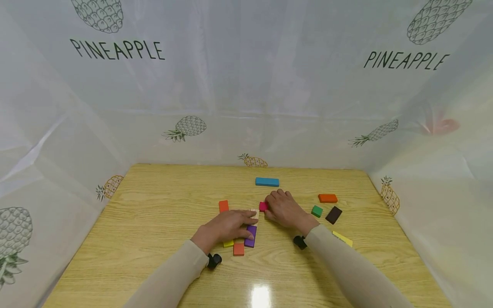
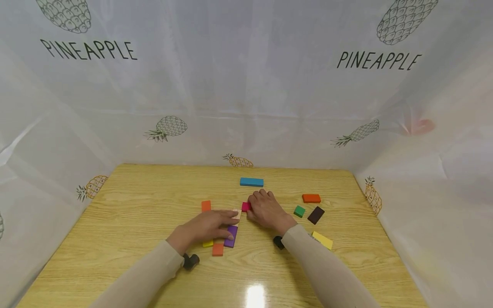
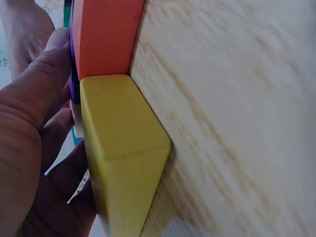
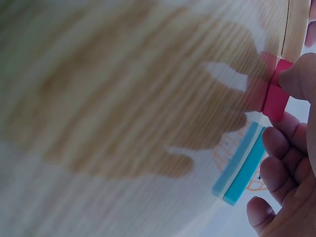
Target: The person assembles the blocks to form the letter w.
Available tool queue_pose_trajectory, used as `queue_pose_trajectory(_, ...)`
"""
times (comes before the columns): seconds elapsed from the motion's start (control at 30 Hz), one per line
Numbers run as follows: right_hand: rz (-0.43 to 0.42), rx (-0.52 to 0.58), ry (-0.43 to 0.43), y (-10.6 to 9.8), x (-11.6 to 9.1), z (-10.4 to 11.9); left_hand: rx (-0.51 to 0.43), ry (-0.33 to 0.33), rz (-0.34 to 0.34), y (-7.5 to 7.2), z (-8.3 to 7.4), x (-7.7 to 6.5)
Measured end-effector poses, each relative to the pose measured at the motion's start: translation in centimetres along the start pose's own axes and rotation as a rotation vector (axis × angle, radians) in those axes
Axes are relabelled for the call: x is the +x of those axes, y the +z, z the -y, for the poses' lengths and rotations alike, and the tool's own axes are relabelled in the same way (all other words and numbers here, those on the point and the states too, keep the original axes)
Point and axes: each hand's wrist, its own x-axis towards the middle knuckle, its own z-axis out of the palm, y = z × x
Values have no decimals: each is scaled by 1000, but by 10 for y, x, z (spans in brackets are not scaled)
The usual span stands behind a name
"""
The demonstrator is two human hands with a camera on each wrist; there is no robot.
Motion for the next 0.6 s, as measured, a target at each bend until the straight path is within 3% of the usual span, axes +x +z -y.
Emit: queue_pose_trajectory(0.6, -1, -3, -8, 2, 0, -1, -3, -7, 0, -1, -2, -1)
